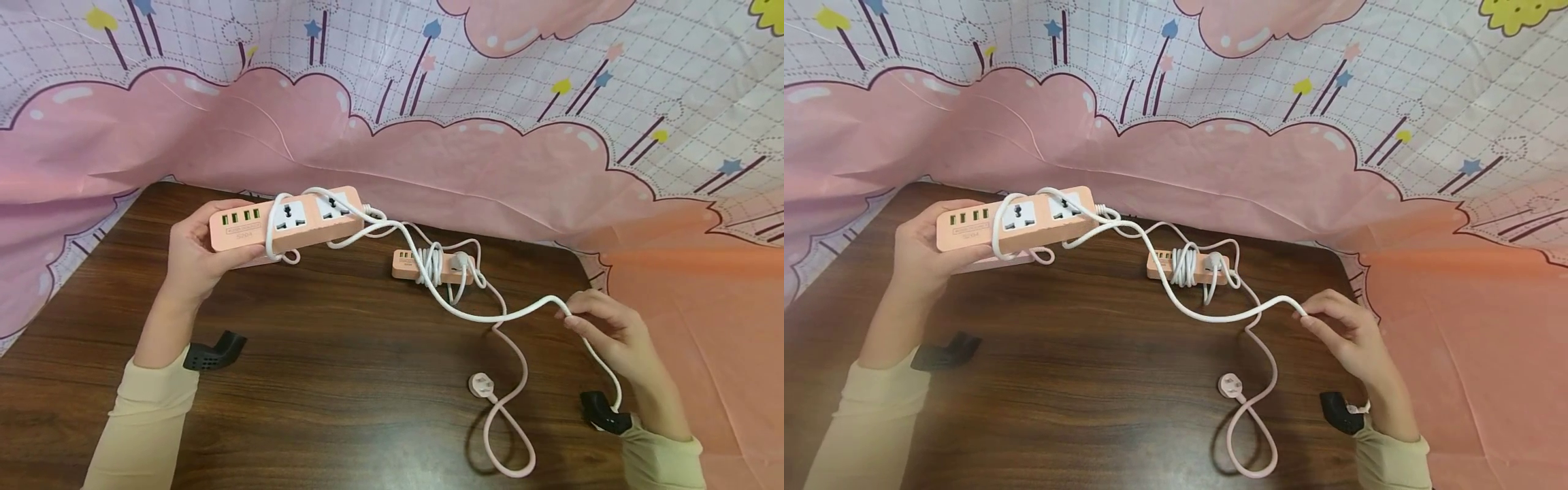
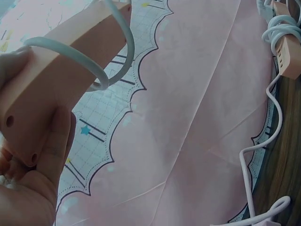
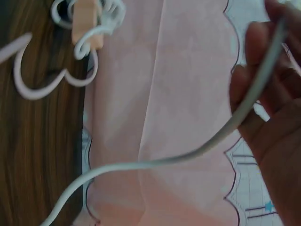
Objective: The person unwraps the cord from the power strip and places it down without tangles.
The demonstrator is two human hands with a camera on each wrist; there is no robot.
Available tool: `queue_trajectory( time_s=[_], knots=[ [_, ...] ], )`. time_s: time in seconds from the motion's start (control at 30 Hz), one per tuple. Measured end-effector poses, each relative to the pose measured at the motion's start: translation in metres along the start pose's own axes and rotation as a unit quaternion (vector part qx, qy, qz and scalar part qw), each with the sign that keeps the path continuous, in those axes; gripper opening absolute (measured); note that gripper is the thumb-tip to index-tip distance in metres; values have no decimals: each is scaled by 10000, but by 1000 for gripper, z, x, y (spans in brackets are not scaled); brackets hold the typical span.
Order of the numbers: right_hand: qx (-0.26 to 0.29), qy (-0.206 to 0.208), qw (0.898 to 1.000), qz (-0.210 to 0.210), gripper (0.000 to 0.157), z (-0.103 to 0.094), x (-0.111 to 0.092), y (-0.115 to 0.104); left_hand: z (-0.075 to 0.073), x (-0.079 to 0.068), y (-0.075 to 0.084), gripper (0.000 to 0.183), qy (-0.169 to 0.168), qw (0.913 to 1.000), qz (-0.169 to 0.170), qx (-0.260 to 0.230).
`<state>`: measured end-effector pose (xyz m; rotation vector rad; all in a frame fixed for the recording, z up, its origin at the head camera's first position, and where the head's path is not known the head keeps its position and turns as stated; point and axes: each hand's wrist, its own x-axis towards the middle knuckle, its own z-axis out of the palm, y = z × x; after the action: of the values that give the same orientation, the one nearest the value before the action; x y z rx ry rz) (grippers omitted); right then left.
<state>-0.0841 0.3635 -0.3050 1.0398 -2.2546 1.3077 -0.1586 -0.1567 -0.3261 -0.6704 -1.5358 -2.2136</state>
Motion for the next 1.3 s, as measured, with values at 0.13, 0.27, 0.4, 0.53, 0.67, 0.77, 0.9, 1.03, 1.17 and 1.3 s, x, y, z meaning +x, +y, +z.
queue_trajectory(
  time_s=[0.13,0.27,0.4,0.53,0.67,0.77,0.9,1.03,1.17,1.3],
  knots=[
    [-1729,-275,9839,371,38,-4,-12,7,-5,0,3,52,197,9996,29,-199],
    [-2566,-432,9632,666,33,-1,-22,16,-7,0,5,51,267,9992,39,-292],
    [-2832,-583,9534,862,26,5,-33,25,-7,1,7,50,258,9992,29,-308],
    [-2813,-807,9502,1071,23,12,-41,35,-7,1,8,51,246,9992,41,-326],
    [-2670,-1014,9461,1528,20,19,-49,46,-8,1,8,51,209,9990,58,-401],
    [-2619,-1048,9453,1635,22,25,-52,53,-8,1,8,51,140,9987,71,-479],
    [-2598,-1037,9478,1534,23,34,-53,59,-6,2,8,52,95,9988,83,-474],
    [-2717,-1191,9399,1693,20,39,-50,58,-3,2,10,52,50,9993,96,-359],
    [-2804,-1450,9289,1935,16,40,-39,53,3,1,13,53,-65,9996,86,-253],
    [-2499,-1675,9314,2051,13,49,-19,47,10,-1,16,53,-225,9996,41,-187]
  ],
)
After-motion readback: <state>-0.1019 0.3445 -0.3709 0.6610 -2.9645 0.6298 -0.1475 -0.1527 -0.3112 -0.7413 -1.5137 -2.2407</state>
